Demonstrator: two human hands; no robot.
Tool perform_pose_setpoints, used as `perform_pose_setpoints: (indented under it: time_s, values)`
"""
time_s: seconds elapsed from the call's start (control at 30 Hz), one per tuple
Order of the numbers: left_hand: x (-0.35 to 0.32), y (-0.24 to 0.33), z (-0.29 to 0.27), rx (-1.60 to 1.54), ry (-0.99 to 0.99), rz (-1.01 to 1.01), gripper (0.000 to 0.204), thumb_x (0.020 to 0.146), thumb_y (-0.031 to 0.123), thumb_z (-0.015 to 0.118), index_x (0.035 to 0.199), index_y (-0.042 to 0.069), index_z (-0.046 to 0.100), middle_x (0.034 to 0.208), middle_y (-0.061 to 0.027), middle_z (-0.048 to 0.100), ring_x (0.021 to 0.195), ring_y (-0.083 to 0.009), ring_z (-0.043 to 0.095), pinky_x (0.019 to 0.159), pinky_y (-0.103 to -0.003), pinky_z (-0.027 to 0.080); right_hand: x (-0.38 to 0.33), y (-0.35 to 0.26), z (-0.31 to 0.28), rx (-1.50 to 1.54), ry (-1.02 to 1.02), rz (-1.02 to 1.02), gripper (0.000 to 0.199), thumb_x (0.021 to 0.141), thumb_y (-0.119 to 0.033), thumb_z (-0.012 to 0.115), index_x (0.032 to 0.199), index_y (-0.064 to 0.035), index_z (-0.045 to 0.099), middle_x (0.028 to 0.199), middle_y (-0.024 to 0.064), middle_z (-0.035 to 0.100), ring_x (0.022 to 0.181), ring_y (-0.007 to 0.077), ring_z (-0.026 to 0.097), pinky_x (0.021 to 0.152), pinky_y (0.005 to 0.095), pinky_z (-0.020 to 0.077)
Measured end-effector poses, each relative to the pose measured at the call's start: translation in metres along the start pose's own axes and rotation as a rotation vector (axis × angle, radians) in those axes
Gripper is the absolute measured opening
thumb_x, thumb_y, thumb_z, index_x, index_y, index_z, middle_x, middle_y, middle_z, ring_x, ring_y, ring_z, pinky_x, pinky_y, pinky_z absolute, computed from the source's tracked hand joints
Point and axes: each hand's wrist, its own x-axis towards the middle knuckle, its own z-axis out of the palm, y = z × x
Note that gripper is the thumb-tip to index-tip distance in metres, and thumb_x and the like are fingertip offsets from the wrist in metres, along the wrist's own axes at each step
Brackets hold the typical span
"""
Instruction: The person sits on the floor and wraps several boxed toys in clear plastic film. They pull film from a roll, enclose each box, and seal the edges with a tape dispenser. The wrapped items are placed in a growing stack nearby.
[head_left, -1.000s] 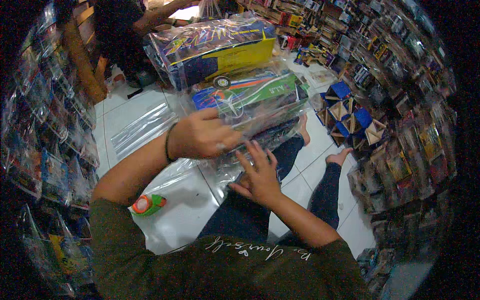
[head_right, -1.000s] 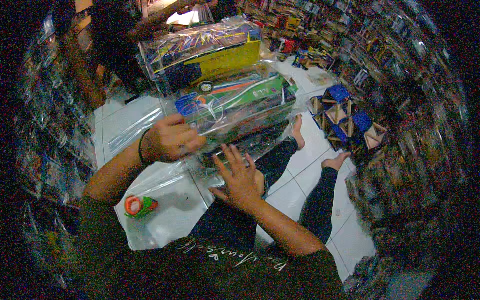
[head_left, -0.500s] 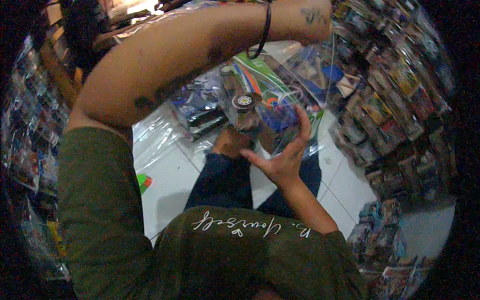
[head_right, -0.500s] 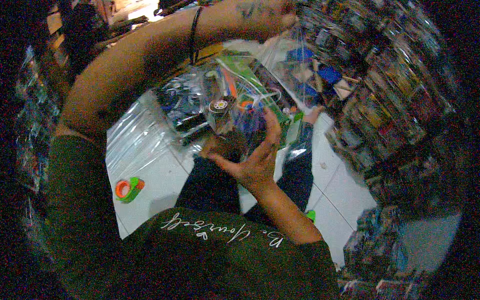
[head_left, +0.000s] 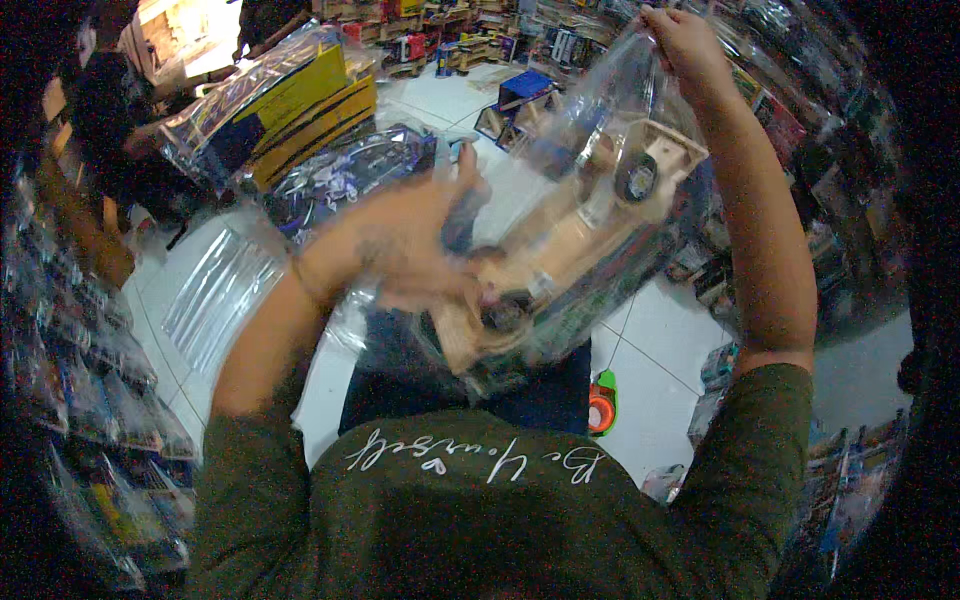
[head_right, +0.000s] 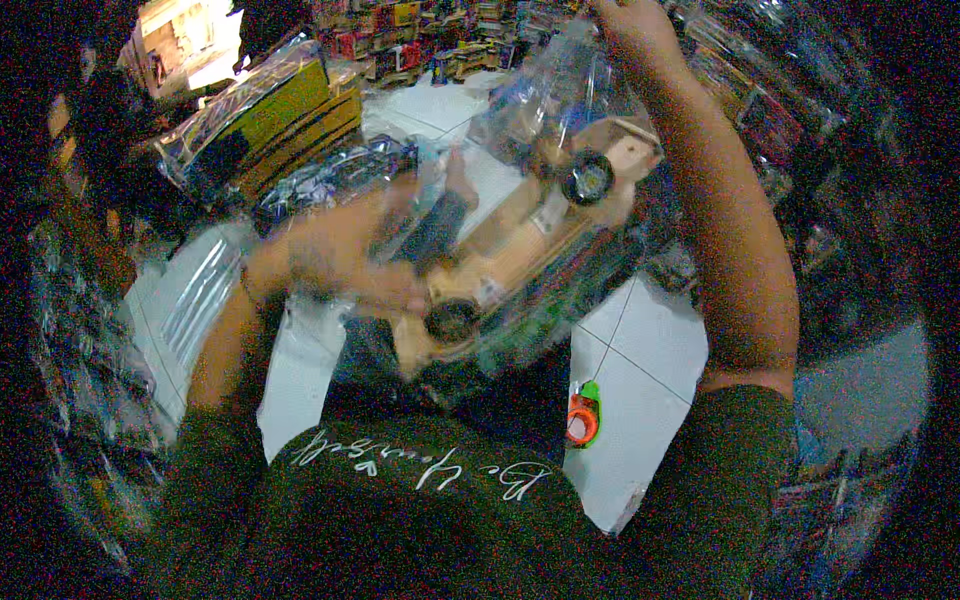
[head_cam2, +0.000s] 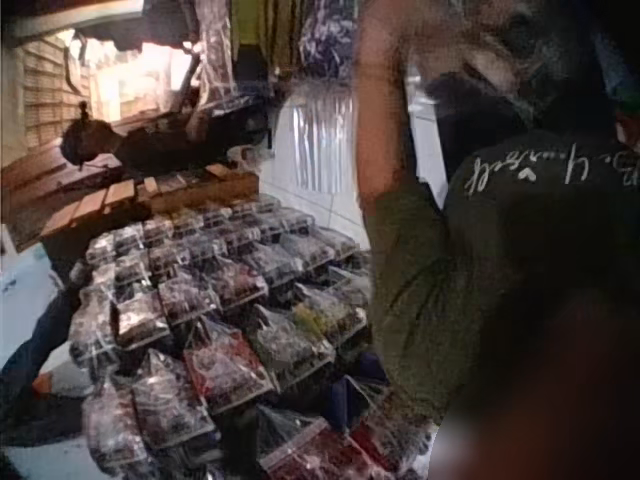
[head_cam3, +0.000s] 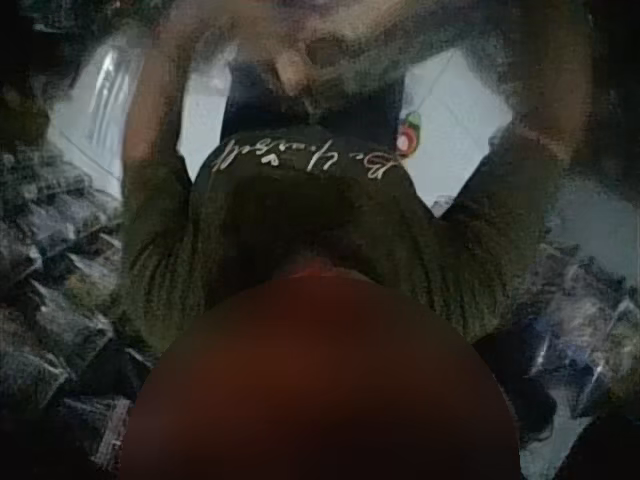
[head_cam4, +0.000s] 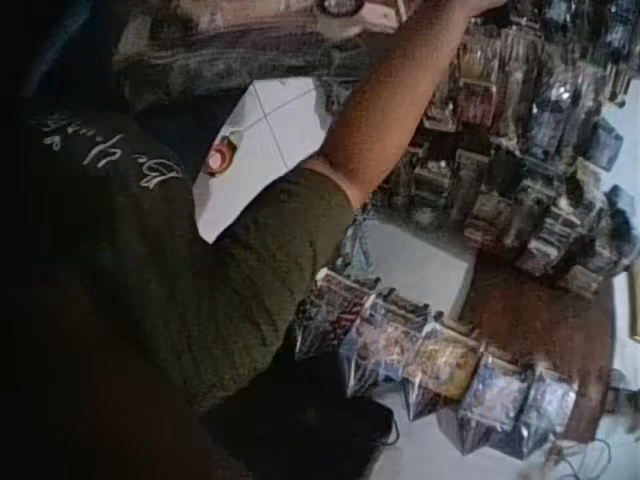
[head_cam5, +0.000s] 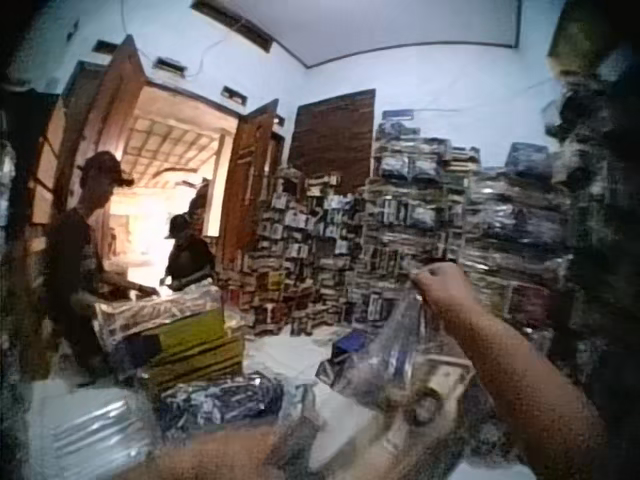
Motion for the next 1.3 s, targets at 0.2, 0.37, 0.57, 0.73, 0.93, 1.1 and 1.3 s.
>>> perform_pose_setpoints:
  time_s: [0.2,0.37,0.57,0.73,0.93,1.1,1.3]
  values:
    - [-0.097,-0.022,0.033,-0.161,0.167,-0.449,0.036,0.090,0.032,0.054,0.099,-0.003,0.058,0.075,-0.0179,0.063,0.070,-0.0296,0.062,0.069,-0.041,0.048,-0.033,0.068,-0.068,0.142,0.015,-0.296,0.027,0.090,-0.031,0.056,0.100,-0.0080,0.066,0.065,-0.0065,0.050,0.052,0.0023,0.040,0.045,0.0193,0.0288]
    - [-0.075,-0.026,0.045,-0.223,0.258,-0.080,0.037,0.084,0.030,0.062,0.100,-0.003,0.058,0.093,-0.0200,0.060,0.095,-0.0295,0.059,0.087,-0.037,0.044,-0.064,0.090,-0.089,0.235,0.171,-0.282,0.026,0.091,-0.029,0.055,0.103,-0.0090,0.065,0.067,-0.0066,0.050,0.052,0.0021,0.042,0.043,0.0185,0.0303]
    - [-0.037,-0.042,0.085,-0.024,0.114,-0.392,0.025,0.082,0.023,0.063,0.090,0.000,0.067,0.072,-0.0144,0.066,0.065,-0.0239,0.064,0.062,-0.034,0.049,-0.052,0.103,-0.098,0.231,0.225,-0.312,0.026,0.092,-0.029,0.054,0.105,-0.0093,0.065,0.074,-0.0054,0.056,0.058,0.0034,0.047,0.048,0.0189,0.0353]
    - [-0.033,-0.060,-0.038,0.126,0.455,-0.186,0.027,0.083,0.027,0.066,0.083,0.000,0.067,0.061,-0.0087,0.061,0.050,-0.0128,0.052,0.052,-0.029,0.042,-0.047,0.158,-0.141,-0.199,0.306,-0.337,0.029,0.088,-0.027,0.059,0.107,-0.0055,0.061,0.077,-0.0023,0.058,0.064,0.0048,0.047,0.055,0.0218,0.0373]
    - [-0.027,-0.048,-0.110,0.225,0.246,-0.151,0.036,0.085,0.030,0.064,0.065,0.001,0.060,0.056,0.0004,0.053,0.051,-0.0077,0.047,0.048,-0.024,0.038,-0.083,0.244,-0.063,0.204,0.296,0.019,0.043,0.081,-0.017,0.065,0.119,-0.0040,0.049,0.071,-0.0021,0.053,0.056,0.0075,0.046,0.050,0.0227,0.0366]
    - [-0.050,-0.057,-0.099,0.152,0.314,-0.110,0.039,0.091,0.028,0.054,0.065,0.000,0.060,0.057,-0.0014,0.054,0.057,-0.0107,0.050,0.055,-0.026,0.041,-0.080,0.236,-0.033,0.575,0.499,-0.071,0.046,0.082,-0.016,0.068,0.118,-0.0011,0.044,0.064,-0.0001,0.052,0.054,0.0077,0.046,0.046,0.0215,0.0360]
    - [-0.060,-0.096,-0.068,0.009,0.382,-0.175,0.021,0.088,0.020,0.058,0.082,0.000,0.062,0.087,-0.0078,0.061,0.079,-0.0164,0.056,0.072,-0.029,0.045,-0.042,0.108,-0.055,0.521,0.665,-0.321,0.041,0.080,-0.017,0.070,0.112,-0.0026,0.049,0.080,0.0051,0.063,0.060,0.0095,0.052,0.052,0.0238,0.0429]
